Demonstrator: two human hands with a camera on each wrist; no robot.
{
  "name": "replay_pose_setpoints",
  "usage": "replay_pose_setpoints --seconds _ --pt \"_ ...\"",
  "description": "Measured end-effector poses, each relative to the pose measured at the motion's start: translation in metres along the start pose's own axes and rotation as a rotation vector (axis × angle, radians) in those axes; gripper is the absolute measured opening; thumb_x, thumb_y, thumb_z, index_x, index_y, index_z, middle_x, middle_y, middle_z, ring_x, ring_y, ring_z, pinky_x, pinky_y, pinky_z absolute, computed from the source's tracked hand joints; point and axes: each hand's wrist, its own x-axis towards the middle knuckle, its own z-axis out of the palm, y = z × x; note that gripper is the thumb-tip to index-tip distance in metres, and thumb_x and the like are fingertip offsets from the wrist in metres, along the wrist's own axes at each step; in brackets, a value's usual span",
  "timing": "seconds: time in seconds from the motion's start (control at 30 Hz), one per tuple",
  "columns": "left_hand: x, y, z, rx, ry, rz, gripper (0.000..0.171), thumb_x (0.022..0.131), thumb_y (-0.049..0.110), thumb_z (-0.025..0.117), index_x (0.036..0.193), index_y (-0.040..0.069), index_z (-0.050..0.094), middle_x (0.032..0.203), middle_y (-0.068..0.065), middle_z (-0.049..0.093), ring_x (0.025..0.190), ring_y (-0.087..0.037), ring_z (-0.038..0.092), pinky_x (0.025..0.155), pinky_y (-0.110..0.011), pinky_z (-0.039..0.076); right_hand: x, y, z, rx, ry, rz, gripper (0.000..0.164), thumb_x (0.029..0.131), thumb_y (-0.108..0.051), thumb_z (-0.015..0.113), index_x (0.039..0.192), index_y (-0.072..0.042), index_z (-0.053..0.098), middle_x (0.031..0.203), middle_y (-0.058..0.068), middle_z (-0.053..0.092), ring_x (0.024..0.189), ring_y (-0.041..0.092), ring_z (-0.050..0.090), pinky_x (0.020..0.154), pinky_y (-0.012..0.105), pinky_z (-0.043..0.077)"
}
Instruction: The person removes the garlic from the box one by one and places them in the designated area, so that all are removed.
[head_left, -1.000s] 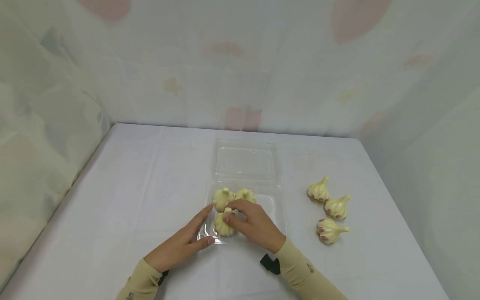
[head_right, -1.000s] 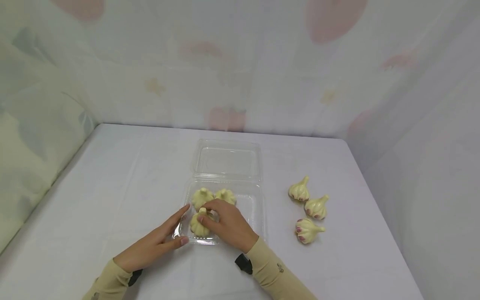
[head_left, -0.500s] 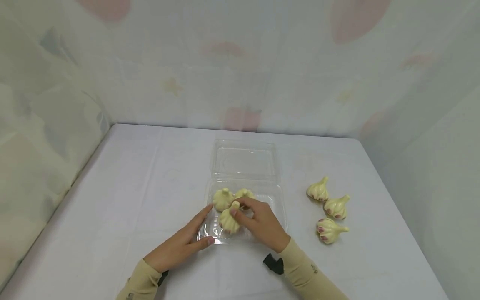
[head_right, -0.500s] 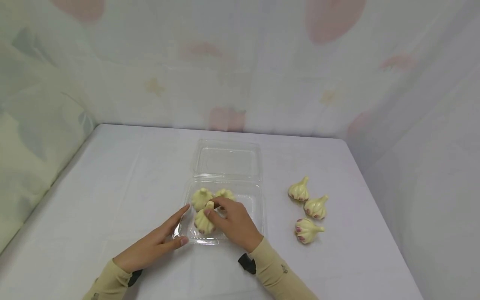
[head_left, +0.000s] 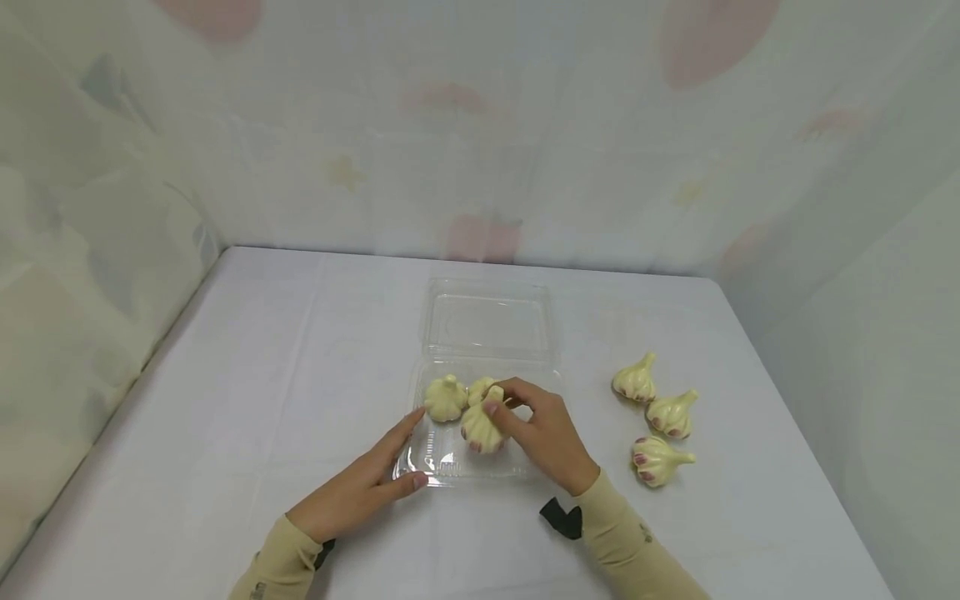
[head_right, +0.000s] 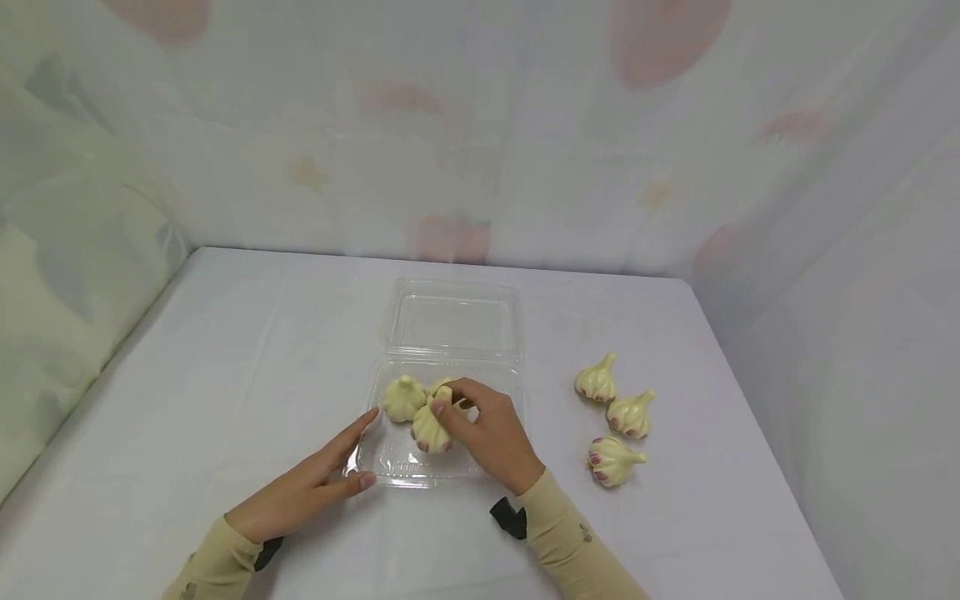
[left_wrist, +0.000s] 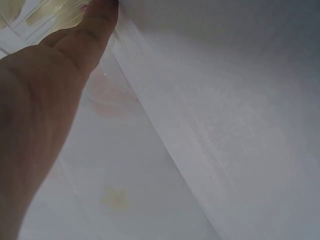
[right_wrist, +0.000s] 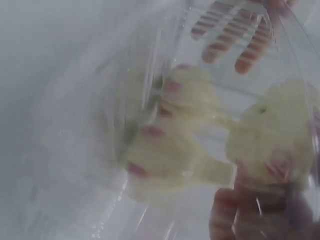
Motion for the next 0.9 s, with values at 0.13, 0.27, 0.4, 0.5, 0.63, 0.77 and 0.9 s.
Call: replay_pose_setpoints --seconds 0.13,0.27,0.4,0.5,0.63,0.77,0.9 --pt "0.001 0.0 -0.001 0.002 0.0 0.009 0.08 0.102 0.037 0.063 0.164 0.026 0.012 0.166 -0.013 0.015 0.151 -0.036 0.013 0.117 -0.061 0.017 0.001 0.003 -0.005 -0.001 0.03 -0.011 0.018 0.1 -0.033 0.066 0.109 -0.018 0.073 0.101 -0.012 0.069 0.094 0.012 0.064 0.08 0.044 0.053" --pt "0.001 -0.001 0.0 -0.001 -0.002 0.006 0.081 0.102 0.037 0.062 0.164 0.026 0.012 0.166 -0.013 0.015 0.151 -0.036 0.013 0.117 -0.061 0.017 0.002 0.005 -0.014 -0.006 0.068 -0.029 0.014 0.1 -0.031 0.067 0.107 -0.02 0.072 0.097 -0.01 0.069 0.093 0.013 0.065 0.083 0.044 0.052" --pt "0.0 -0.004 0.003 -0.024 -0.006 -0.025 0.083 0.101 0.038 0.064 0.164 0.029 0.011 0.167 -0.008 0.014 0.151 -0.032 0.013 0.117 -0.059 0.018 0.001 0.006 -0.025 0.001 0.088 -0.019 0.011 0.101 -0.029 0.067 0.107 -0.021 0.072 0.096 -0.009 0.069 0.094 0.014 0.066 0.082 0.041 0.053" --pt "-0.001 -0.006 0.005 -0.028 -0.008 -0.037 0.083 0.101 0.039 0.064 0.164 0.029 0.01 0.167 -0.006 0.013 0.151 -0.031 0.013 0.118 -0.058 0.018 -0.001 0.008 -0.035 0.01 0.111 -0.014 0.011 0.101 -0.027 0.067 0.107 -0.02 0.073 0.099 -0.007 0.07 0.095 0.015 0.066 0.079 0.038 0.053" --pt "-0.001 -0.005 0.004 -0.009 0.002 -0.029 0.083 0.101 0.041 0.063 0.164 0.028 0.011 0.167 -0.007 0.014 0.151 -0.031 0.013 0.117 -0.058 0.018 -0.001 0.008 -0.047 0.02 0.154 -0.025 0.011 0.1 -0.023 0.068 0.108 -0.017 0.073 0.102 -0.005 0.071 0.096 0.016 0.067 0.081 0.036 0.053" --pt "0.0 -0.006 0.003 -0.001 0.009 -0.023 0.083 0.101 0.04 0.064 0.164 0.027 0.011 0.167 -0.007 0.013 0.151 -0.032 0.013 0.117 -0.059 0.018 0.0 0.008 -0.058 0.037 0.188 -0.027 0.01 0.1 -0.02 0.068 0.107 -0.015 0.073 0.103 -0.004 0.071 0.095 0.017 0.067 0.084 0.032 0.052" --pt "0.0 -0.006 0.002 -0.013 0.003 -0.024 0.084 0.101 0.04 0.064 0.164 0.027 0.011 0.167 -0.006 0.013 0.151 -0.031 0.013 0.118 -0.058 0.018 0.0 0.01 -0.069 0.033 0.22 -0.024 0.011 0.1 -0.018 0.067 0.108 -0.013 0.073 0.102 -0.001 0.072 0.094 0.017 0.066 0.084 0.029 0.051"
